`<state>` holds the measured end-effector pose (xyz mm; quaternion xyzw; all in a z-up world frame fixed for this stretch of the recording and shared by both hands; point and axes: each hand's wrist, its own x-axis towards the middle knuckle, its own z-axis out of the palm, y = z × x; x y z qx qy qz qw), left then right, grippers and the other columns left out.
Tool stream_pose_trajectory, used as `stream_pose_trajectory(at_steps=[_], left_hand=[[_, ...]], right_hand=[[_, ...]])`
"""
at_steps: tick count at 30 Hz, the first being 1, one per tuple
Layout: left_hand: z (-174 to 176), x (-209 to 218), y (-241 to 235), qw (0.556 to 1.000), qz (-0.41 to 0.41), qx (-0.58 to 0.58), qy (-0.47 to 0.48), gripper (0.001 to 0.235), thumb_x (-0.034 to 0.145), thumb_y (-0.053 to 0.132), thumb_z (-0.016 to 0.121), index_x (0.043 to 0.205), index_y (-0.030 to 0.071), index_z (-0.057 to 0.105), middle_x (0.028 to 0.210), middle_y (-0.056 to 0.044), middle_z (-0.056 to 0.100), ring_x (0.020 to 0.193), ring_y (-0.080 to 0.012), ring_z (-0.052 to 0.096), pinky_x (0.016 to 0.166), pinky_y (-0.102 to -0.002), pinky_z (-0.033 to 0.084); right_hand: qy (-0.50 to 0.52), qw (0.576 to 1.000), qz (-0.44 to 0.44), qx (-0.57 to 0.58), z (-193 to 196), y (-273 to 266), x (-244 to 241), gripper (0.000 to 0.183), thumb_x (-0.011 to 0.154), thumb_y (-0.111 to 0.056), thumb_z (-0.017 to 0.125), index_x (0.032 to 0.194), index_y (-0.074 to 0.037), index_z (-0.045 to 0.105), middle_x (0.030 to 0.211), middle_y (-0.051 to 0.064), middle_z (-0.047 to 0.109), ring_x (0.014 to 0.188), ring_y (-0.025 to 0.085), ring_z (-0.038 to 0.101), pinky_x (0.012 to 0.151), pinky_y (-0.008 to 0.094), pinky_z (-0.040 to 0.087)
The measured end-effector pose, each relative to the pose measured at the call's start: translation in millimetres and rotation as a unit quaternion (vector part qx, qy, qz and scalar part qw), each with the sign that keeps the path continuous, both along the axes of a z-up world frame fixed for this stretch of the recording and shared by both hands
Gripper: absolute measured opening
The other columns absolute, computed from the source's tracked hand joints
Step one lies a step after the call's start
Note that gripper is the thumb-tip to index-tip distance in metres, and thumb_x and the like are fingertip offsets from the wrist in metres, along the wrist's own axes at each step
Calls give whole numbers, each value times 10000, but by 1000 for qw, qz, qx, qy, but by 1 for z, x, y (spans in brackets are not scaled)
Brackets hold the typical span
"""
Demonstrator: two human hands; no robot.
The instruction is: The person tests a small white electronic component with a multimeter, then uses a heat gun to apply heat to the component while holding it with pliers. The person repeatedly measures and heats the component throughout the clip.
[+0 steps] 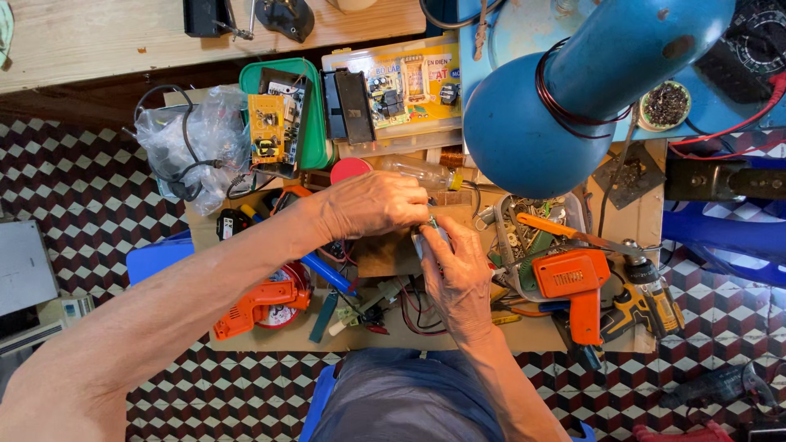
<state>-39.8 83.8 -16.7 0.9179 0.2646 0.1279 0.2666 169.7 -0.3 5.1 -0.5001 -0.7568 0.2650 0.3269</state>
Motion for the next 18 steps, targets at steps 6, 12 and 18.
stream_pose_trajectory(at_steps=[6,12,18], left_hand=[[-11,17,23,995,-16,-83,60,130,759,120,726,875,69,697,854,-109,670,803,-335,664,662,-460,532],[-14,23,36,927,57,-309,202,184,862,196,655,994,99,737,788,-132,737,666,-278,660,613,-429,515],[-8,4,33,860,110,-469,167,312,946,358,616,1103,111,725,741,-68,705,526,-157,550,470,-350,436]], right_hand=[[-1,1000,-3,6,-1,-1,-1,281,905,-55,770,1175,-44,695,1246,159,659,1107,336,654,912,411,564],[-1,1000,-4,2,-3,-1,1,305,891,-41,767,1188,-46,698,1244,170,653,1114,342,651,917,407,561],[6,1000,0,1,-3,-1,1,315,895,-32,764,1201,-42,693,1254,166,646,1113,336,649,913,404,560]])
